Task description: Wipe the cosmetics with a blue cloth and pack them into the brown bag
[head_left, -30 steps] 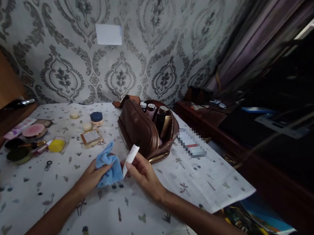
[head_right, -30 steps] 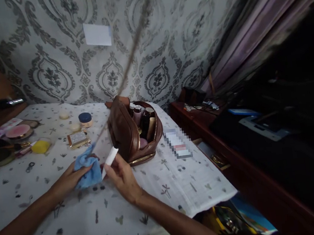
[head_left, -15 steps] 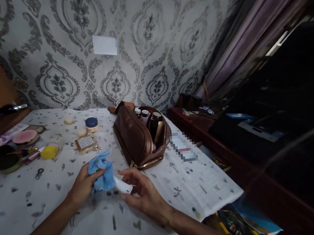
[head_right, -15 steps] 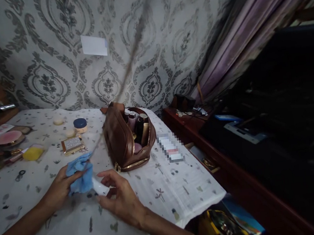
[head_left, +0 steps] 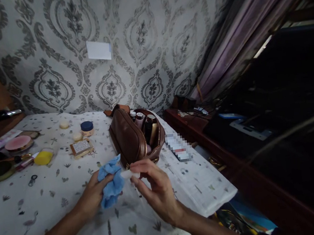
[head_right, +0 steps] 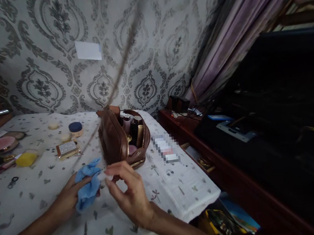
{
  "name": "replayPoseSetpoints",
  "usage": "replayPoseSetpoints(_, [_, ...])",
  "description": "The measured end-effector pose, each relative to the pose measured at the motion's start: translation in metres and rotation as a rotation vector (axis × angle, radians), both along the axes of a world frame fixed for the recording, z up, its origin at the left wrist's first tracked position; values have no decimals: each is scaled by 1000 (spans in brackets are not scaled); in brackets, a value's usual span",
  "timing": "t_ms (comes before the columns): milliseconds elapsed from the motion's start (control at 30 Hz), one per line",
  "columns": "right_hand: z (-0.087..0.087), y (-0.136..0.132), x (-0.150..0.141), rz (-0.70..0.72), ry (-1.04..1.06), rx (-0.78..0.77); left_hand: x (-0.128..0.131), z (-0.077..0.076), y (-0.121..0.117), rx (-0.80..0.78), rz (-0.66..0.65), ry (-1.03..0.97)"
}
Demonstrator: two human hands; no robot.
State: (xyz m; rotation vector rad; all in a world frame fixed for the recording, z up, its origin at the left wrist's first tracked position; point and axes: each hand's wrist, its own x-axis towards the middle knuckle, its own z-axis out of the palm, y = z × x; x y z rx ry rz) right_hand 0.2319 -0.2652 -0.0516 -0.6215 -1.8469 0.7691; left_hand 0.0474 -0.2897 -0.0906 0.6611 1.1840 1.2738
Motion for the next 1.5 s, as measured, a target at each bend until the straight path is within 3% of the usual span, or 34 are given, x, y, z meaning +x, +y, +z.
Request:
replayPoseSetpoints(233, [2,15,21,-78,95,-210,12,17,23,252,-114,349])
replayPoseSetpoints(367, [8,23,32,-112,123,-179,16,27,36,476,-206,525])
replayPoseSetpoints(533, [31,31,42,-198,84,-70,16,35,47,781,-256,973])
replayPoseSetpoints(667, [51,39,51,-296,95,50,14,28,51,808,-259,1478])
replayPoseSetpoints(800, [62,58,60,-379,107,170,14,13,53,919,-134,1804])
replayPoseSetpoints(900, [64,79,63,-431,-14,231,13,9,54,984,-66,1884])
replayPoseSetpoints(1100, [59,112,57,-431,-425,282,11,14,53,1049,-12,1907])
replayPoseSetpoints(1300, [55,120,56,-394,-759,371,8,14,54,1080,-18,1811])
replayPoseSetpoints(1500, [39,127,59,-469,-930,408,10,17,54,1086,-24,1813])
